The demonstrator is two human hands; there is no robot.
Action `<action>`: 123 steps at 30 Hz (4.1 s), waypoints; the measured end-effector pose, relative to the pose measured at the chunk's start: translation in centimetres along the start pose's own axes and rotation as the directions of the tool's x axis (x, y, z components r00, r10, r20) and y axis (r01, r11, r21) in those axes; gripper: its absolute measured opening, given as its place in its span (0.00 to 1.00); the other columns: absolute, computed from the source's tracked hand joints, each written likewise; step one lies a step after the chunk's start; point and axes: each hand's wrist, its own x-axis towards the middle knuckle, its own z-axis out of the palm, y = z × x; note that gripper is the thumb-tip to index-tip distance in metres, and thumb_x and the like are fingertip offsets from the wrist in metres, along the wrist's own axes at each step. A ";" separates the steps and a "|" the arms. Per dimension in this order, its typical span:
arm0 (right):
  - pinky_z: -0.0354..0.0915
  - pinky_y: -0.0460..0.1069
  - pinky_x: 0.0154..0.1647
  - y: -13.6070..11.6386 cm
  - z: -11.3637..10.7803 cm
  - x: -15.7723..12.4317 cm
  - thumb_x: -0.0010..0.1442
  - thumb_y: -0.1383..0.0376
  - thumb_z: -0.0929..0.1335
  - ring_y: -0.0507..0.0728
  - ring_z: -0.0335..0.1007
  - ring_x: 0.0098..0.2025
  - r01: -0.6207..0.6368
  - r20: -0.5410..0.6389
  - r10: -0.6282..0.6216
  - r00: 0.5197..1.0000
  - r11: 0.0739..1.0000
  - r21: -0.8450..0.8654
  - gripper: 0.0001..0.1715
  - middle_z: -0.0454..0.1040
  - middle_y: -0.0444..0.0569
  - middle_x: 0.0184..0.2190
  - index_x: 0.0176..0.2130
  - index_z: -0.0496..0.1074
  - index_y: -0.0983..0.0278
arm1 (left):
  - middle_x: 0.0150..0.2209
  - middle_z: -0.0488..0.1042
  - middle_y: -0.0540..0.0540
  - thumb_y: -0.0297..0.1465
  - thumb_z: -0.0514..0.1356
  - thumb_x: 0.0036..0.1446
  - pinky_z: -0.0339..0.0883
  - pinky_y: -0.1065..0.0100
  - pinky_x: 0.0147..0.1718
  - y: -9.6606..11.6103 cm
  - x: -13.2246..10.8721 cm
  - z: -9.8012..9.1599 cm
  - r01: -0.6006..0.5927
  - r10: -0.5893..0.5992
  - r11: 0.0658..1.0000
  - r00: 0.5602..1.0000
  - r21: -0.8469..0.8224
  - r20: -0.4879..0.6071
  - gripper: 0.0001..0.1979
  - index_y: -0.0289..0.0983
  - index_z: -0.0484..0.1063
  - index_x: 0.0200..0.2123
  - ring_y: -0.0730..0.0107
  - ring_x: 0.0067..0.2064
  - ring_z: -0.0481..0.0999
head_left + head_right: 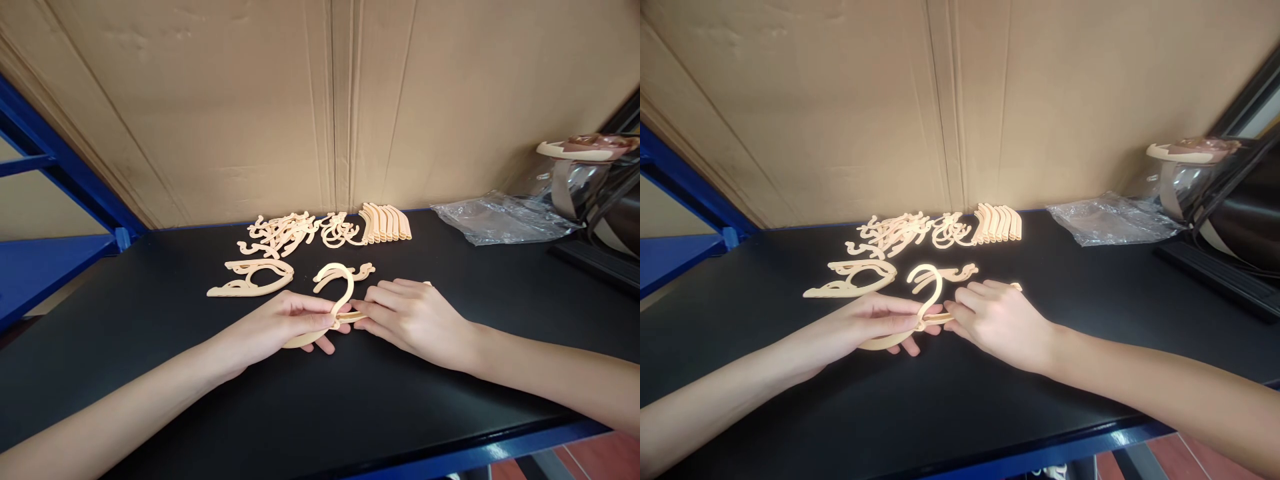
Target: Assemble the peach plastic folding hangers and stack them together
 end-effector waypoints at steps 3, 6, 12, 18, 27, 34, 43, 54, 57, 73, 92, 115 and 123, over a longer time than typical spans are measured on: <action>0.55 0.48 0.27 0.0 -0.1 0.1 0.67 0.64 0.63 0.50 0.63 0.27 0.014 0.002 -0.014 1.000 1.000 -0.005 0.13 0.69 0.43 0.25 0.36 0.74 0.67 | 0.44 0.79 0.49 0.41 0.60 0.60 0.65 0.70 0.39 -0.1 0.0 0.1 -0.023 0.023 0.999 1.000 0.025 -0.015 0.15 0.45 0.77 0.47 0.67 0.38 0.79; 0.55 0.48 0.26 -0.1 -0.1 0.1 0.67 0.64 0.63 0.50 0.63 0.27 0.020 -0.003 -0.020 1.000 1.000 -0.016 0.14 0.69 0.43 0.25 0.36 0.74 0.67 | 0.37 0.79 0.49 0.41 0.60 0.60 0.65 0.71 0.37 -0.2 0.0 0.1 -0.042 0.042 0.998 0.999 0.039 -0.007 0.15 0.43 0.77 0.47 0.67 0.38 0.79; 0.54 0.48 0.27 0.0 -0.1 0.0 0.67 0.65 0.63 0.50 0.63 0.27 0.042 -0.016 -0.042 0.999 0.998 -0.055 0.12 0.68 0.43 0.24 0.39 0.74 0.68 | 0.39 0.77 0.48 0.42 0.61 0.58 0.65 0.71 0.34 -0.6 0.3 0.0 -0.056 0.057 0.998 0.998 0.021 -0.021 0.16 0.41 0.77 0.46 0.65 0.38 0.79; 0.54 0.48 0.27 0.1 -0.2 -0.1 0.67 0.65 0.63 0.50 0.63 0.27 0.040 -0.003 -0.040 0.999 0.998 -0.048 0.12 0.69 0.44 0.25 0.39 0.74 0.68 | 0.38 0.77 0.48 0.42 0.61 0.58 0.65 0.70 0.34 -0.2 0.1 0.1 -0.047 0.048 0.999 0.999 0.021 -0.022 0.14 0.40 0.76 0.42 0.65 0.38 0.78; 0.55 0.48 0.27 -0.1 -0.3 0.0 0.66 0.65 0.64 0.51 0.61 0.26 0.056 -0.024 -0.057 0.998 0.997 -0.054 0.11 0.69 0.43 0.25 0.38 0.74 0.68 | 0.36 0.77 0.49 0.41 0.61 0.59 0.66 0.72 0.36 0.0 -0.1 0.0 -0.042 0.042 0.999 0.999 0.010 0.017 0.13 0.39 0.75 0.42 0.68 0.38 0.78; 0.50 0.49 0.26 -0.3 -0.8 0.2 0.67 0.67 0.63 0.50 0.58 0.25 0.099 -0.014 -0.101 0.995 0.992 -0.076 0.12 0.67 0.43 0.23 0.35 0.73 0.68 | 0.35 0.77 0.47 0.40 0.64 0.55 0.67 0.70 0.35 -0.4 0.2 0.1 -0.065 0.065 0.998 0.997 -0.003 0.038 0.14 0.37 0.76 0.41 0.68 0.37 0.77; 0.50 0.49 0.25 -0.5 -0.7 0.0 0.67 0.65 0.63 0.50 0.57 0.24 0.119 -0.032 -0.121 0.992 0.992 -0.048 0.13 0.67 0.42 0.22 0.35 0.74 0.67 | 0.33 0.77 0.49 0.40 0.62 0.58 0.62 0.72 0.31 -0.5 0.1 0.5 -0.088 0.088 0.996 0.996 0.019 0.015 0.13 0.37 0.73 0.40 0.71 0.33 0.75; 0.51 0.48 0.23 -0.6 -0.9 -0.1 0.66 0.64 0.64 0.48 0.58 0.23 0.156 -0.051 -0.156 0.986 0.988 -0.004 0.12 0.68 0.41 0.22 0.43 0.74 0.69 | 0.28 0.75 0.51 0.40 0.62 0.56 0.63 0.73 0.30 -1.1 0.5 0.6 -0.123 0.123 0.992 0.991 0.003 -0.045 0.13 0.36 0.73 0.39 0.72 0.31 0.74; 0.52 0.48 0.23 -0.7 -0.9 -0.2 0.67 0.64 0.64 0.48 0.60 0.23 0.146 -0.043 -0.145 0.989 0.989 0.019 0.12 0.69 0.41 0.22 0.41 0.74 0.69 | 0.29 0.76 0.50 0.40 0.62 0.56 0.62 0.72 0.30 -1.2 0.6 0.6 -0.127 0.127 0.992 0.990 0.008 -0.054 0.14 0.36 0.74 0.39 0.72 0.31 0.74; 0.53 0.48 0.23 -1.3 -1.0 -0.1 0.69 0.61 0.60 0.48 0.60 0.20 0.013 0.054 -0.020 0.998 0.990 0.139 0.18 0.69 0.41 0.21 0.36 0.75 0.65 | 0.23 0.74 0.51 0.39 0.62 0.56 0.58 0.73 0.27 -1.0 0.4 1.0 -0.110 0.106 0.993 0.989 -0.036 -0.101 0.12 0.35 0.76 0.36 0.71 0.29 0.74; 0.59 0.50 0.38 0.7 -1.6 0.2 0.63 0.63 0.67 0.54 0.67 0.37 -0.039 -0.158 0.053 0.986 0.995 0.092 0.09 0.75 0.50 0.36 0.39 0.74 0.66 | 0.25 0.69 0.57 0.37 0.55 0.64 0.55 0.74 0.26 -2.9 0.4 2.3 -0.194 0.504 0.600 0.845 0.776 -0.178 0.09 0.42 0.71 0.44 0.76 0.25 0.66; 0.58 0.47 0.33 1.3 -1.7 0.5 0.56 0.71 0.64 0.52 0.63 0.32 -0.536 0.261 0.485 0.835 0.824 0.182 0.04 0.71 0.42 0.28 0.33 0.65 0.62 | 0.35 0.77 0.53 0.34 0.60 0.60 0.63 0.72 0.30 -3.1 0.4 2.4 -0.260 0.659 0.417 0.746 0.871 -0.093 0.05 0.43 0.74 0.38 0.69 0.37 0.73; 0.57 0.47 0.34 2.3 -1.1 -0.2 0.57 0.78 0.60 0.53 0.60 0.34 -0.321 0.310 0.276 0.910 0.941 0.105 0.11 0.67 0.45 0.31 0.32 0.65 0.63 | 0.38 0.76 0.52 0.30 0.56 0.63 0.66 0.69 0.34 -3.1 0.7 1.7 -0.246 0.702 0.319 0.710 0.915 -0.054 0.07 0.41 0.74 0.40 0.68 0.40 0.72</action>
